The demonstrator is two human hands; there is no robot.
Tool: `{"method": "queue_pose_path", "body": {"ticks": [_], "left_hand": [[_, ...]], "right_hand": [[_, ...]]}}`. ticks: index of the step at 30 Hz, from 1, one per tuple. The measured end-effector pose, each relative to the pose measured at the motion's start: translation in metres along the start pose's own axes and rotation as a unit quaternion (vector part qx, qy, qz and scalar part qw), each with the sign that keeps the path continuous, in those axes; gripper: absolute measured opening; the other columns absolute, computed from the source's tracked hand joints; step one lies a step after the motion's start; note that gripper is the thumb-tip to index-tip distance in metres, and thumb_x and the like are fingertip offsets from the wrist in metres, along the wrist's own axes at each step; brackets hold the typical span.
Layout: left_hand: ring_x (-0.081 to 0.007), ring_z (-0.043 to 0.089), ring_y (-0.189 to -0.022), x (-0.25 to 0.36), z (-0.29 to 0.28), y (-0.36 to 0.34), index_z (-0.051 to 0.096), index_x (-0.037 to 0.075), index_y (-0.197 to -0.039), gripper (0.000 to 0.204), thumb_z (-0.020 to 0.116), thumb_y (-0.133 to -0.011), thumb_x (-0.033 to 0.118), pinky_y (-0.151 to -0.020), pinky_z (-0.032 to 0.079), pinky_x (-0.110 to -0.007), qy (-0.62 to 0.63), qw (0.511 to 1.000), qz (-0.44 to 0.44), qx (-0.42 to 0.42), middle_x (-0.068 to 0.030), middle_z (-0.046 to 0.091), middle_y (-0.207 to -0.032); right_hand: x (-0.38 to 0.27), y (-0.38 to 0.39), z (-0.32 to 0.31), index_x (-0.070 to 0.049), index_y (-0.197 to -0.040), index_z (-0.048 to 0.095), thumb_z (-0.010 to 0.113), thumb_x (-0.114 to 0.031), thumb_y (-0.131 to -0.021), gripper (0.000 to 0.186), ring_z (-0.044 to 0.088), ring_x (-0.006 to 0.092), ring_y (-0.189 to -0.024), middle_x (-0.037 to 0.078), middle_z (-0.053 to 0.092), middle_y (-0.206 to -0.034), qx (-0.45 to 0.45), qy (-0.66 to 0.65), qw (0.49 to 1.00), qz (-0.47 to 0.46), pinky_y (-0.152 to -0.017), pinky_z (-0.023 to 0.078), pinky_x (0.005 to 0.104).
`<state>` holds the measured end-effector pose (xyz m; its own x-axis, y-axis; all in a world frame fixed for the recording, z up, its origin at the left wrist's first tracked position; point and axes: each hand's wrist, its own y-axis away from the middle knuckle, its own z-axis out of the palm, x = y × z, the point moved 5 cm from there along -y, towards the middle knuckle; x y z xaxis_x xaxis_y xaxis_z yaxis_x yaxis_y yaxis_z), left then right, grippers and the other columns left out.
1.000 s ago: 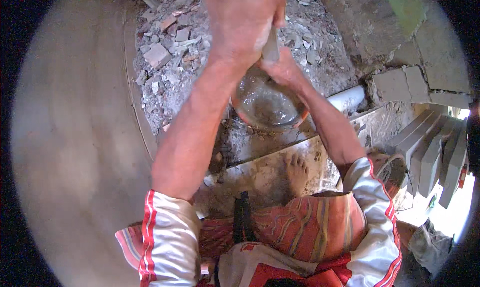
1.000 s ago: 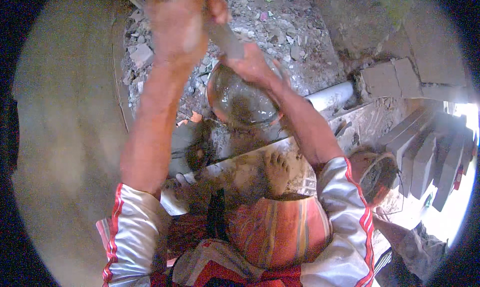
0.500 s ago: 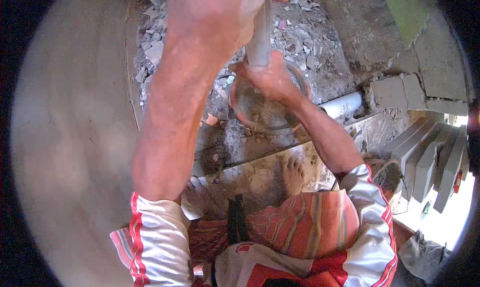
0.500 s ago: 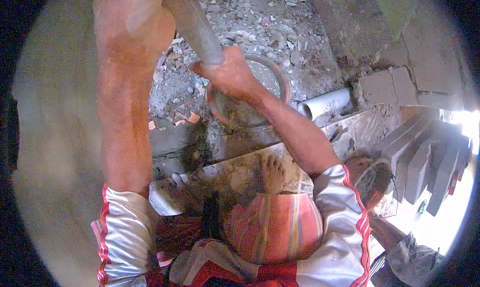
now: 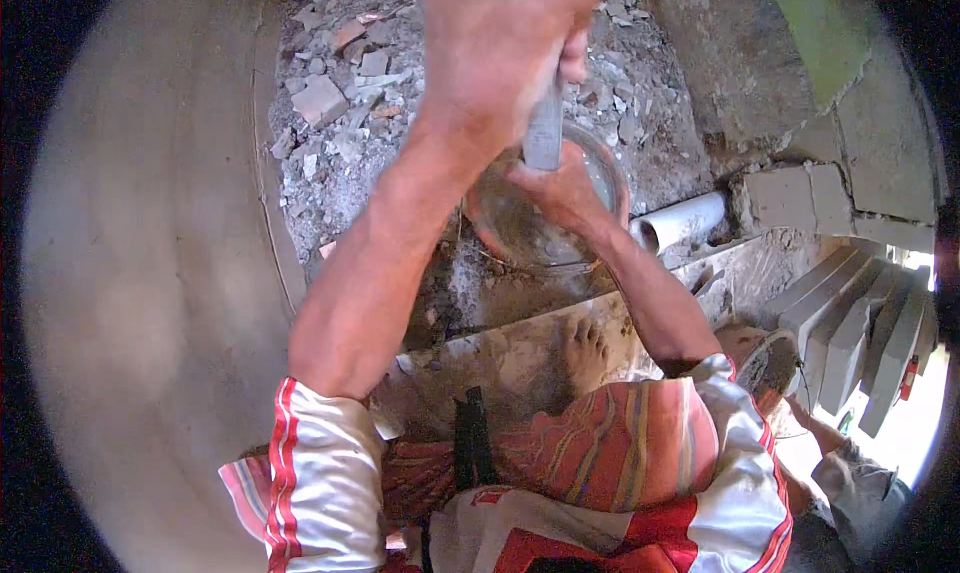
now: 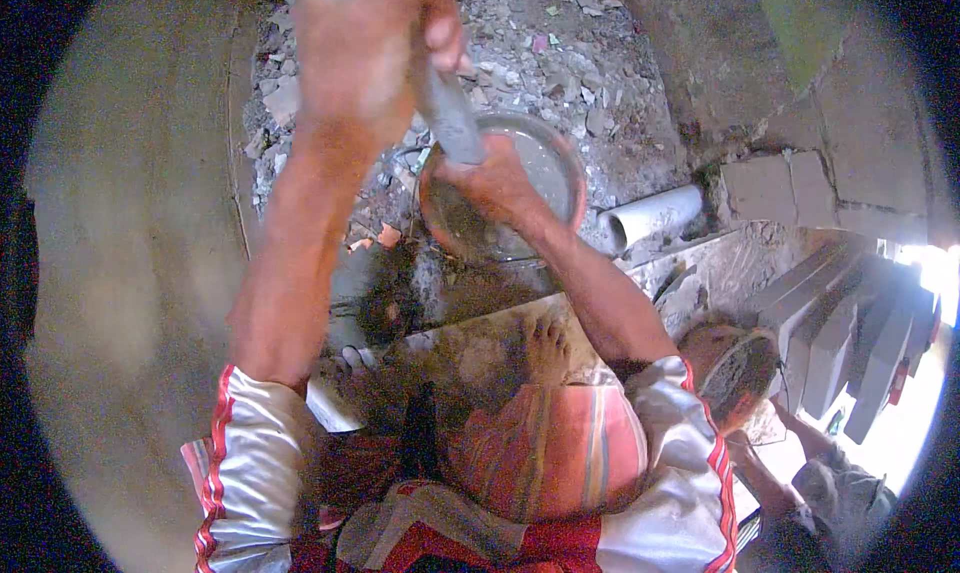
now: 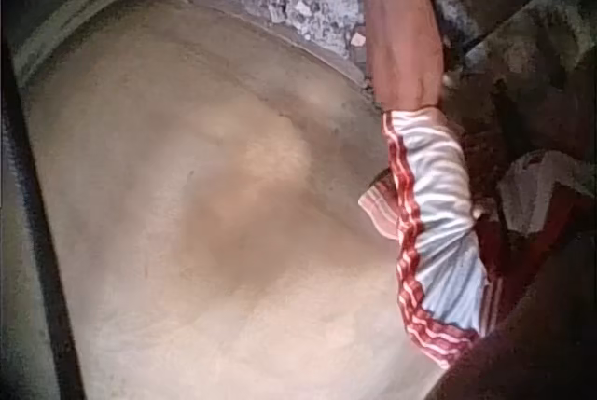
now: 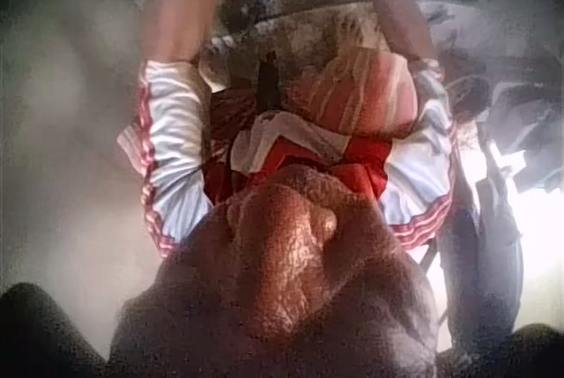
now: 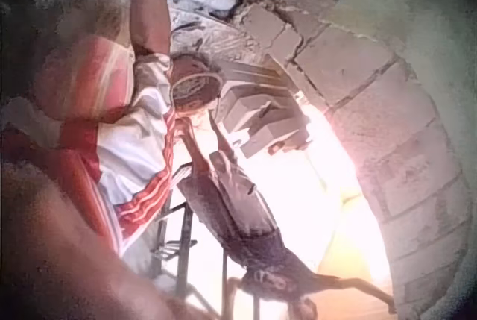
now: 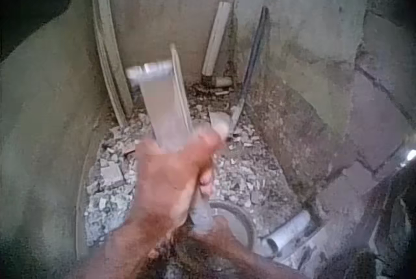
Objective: The person mixes cement in a bucket using a metal pole, measures a floor area with a tape measure, and applies mortar to a surface with a trowel.
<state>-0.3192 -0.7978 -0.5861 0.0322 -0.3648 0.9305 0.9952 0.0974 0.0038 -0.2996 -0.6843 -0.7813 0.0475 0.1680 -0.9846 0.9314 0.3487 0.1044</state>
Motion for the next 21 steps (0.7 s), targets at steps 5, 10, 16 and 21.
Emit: {"method": "queue_pose_path", "body": {"ticks": [5,10,16,21], "left_hand": [[-0.0077,0.047,-0.044,0.058,0.011,-0.004,0.059,0.010,-0.073,0.030,0.071,-0.087,0.034,-0.042,0.046,-0.026,-0.100,0.990,0.103,0.001,0.0011,0.049,-0.054],[-0.0070,0.048,-0.043,0.068,0.014,-0.008,0.059,0.010,-0.074,0.030,0.069,-0.088,0.034,-0.040,0.044,-0.025,-0.222,0.931,0.276,-0.088,0.0018,0.049,-0.054],[-0.0084,0.048,-0.042,-0.013,-0.012,-0.015,0.059,0.009,-0.074,0.027,0.072,-0.086,0.030,-0.040,0.044,-0.026,-0.166,0.981,0.099,-0.001,0.0017,0.048,-0.051],[-0.0087,0.055,-0.050,-0.022,-0.026,-0.013,0.064,0.005,-0.072,0.018,0.073,-0.081,0.017,-0.048,0.043,-0.027,-0.088,0.993,0.075,0.004,-0.0030,0.058,-0.059]], "right_hand": [[-0.062,-0.008,0.013,0.002,-0.084,0.067,0.076,-0.025,-0.074,0.030,0.062,0.0149,-0.063,0.006,0.065,-0.068,-0.058,0.020,0.998,0.010,-0.059,0.049,0.0328],[-0.065,-0.034,0.021,0.007,-0.080,0.063,0.076,-0.025,-0.075,0.035,0.064,0.0163,-0.062,0.009,0.063,-0.064,-0.033,0.045,0.998,-0.010,-0.057,0.050,0.0349],[0.006,-0.030,0.034,0.002,-0.081,0.062,0.072,-0.018,-0.079,0.023,0.062,0.0165,-0.058,0.006,0.062,-0.062,-0.017,-0.066,0.998,0.006,-0.052,0.049,0.0361],[0.020,-0.026,0.037,0.001,-0.079,0.062,0.069,-0.017,-0.081,0.019,0.061,0.0143,-0.057,0.004,0.061,-0.063,-0.062,-0.057,0.995,0.048,-0.052,0.049,0.0336]]}}
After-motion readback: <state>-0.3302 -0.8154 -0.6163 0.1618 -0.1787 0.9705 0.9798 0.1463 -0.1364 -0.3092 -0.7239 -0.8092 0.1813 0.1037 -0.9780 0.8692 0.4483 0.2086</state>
